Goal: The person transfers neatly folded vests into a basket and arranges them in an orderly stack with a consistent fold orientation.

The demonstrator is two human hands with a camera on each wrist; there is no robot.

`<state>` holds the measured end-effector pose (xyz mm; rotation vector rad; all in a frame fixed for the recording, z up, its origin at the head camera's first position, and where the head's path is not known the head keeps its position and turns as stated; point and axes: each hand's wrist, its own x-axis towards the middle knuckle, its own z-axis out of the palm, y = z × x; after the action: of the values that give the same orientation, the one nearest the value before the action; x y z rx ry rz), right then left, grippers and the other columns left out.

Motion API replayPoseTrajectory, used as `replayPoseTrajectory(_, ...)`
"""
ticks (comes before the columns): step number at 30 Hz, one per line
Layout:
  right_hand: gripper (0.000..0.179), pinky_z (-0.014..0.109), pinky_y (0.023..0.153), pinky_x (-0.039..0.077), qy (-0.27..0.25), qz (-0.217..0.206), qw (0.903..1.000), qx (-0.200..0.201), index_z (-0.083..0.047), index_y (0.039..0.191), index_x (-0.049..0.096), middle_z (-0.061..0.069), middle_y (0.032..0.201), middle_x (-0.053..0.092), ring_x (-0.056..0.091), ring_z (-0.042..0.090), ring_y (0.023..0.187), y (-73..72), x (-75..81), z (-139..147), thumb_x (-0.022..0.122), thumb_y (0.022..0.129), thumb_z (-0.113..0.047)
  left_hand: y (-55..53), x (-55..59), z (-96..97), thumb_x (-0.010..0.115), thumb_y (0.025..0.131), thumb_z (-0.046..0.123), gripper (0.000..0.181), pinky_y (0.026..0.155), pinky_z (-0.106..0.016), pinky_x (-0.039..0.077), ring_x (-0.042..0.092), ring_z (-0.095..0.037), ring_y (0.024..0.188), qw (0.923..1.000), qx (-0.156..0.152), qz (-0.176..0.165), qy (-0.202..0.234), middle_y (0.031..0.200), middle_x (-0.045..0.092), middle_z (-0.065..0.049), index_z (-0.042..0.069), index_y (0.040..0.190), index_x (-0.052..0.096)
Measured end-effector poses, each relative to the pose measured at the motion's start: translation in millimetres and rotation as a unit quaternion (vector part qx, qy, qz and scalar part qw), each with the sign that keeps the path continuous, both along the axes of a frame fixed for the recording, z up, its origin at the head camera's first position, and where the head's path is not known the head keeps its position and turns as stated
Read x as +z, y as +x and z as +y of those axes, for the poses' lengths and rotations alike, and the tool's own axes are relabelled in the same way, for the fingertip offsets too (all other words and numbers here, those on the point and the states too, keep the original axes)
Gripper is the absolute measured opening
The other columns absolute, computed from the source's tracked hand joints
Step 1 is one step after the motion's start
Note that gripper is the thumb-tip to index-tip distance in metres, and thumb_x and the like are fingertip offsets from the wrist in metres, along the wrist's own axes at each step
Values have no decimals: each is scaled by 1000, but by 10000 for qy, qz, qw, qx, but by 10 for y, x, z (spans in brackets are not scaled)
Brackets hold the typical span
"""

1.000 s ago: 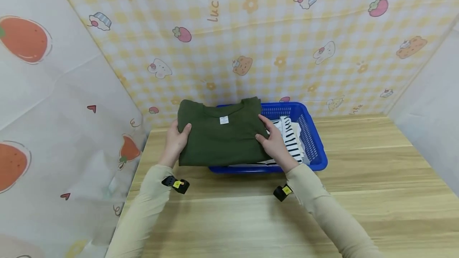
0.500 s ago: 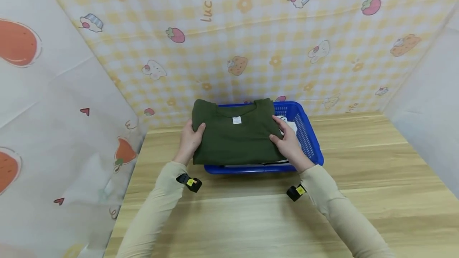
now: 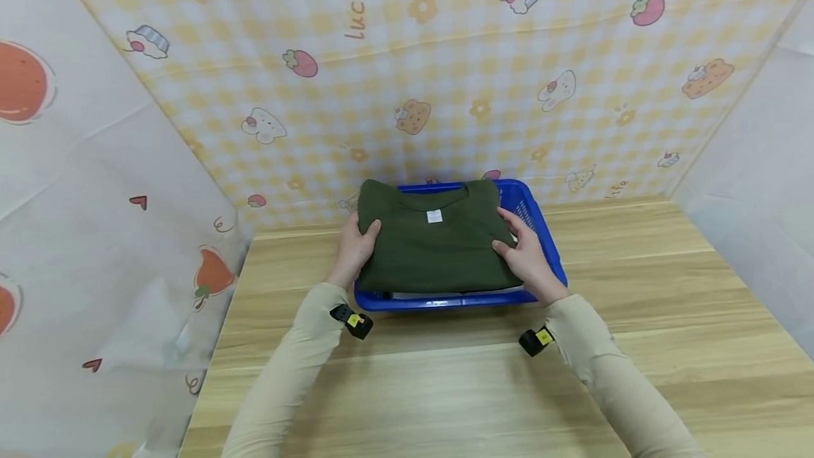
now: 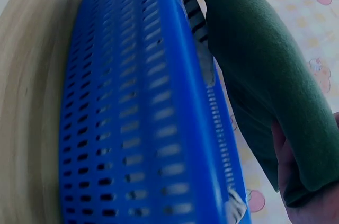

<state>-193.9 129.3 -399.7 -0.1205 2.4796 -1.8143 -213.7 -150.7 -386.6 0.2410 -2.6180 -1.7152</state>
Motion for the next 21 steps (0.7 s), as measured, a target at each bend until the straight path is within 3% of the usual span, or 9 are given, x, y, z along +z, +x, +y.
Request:
replayPoseTrajectory(8,61,51,107,18,252,-118,9996,7,-9,144,23,15,149,16,13,31,137,-31,-90,123,47,89,3,-55,-75,123,48,94,19,41,94,-46,37,47,-34,109,9999,-65,-124,-95,123,47,-22,-1,128,40)
replayPoseTrajectory(21,61,51,102,27,394,-195,9990,-22,-7,144,23,19,146,25,27,35,131,-97,-246,208,47,89,4,-93,-172,244,49,94,20,44,93,-46,39,46,-33,112,9979,-91,-336,-550,127,46,-19,3,133,38)
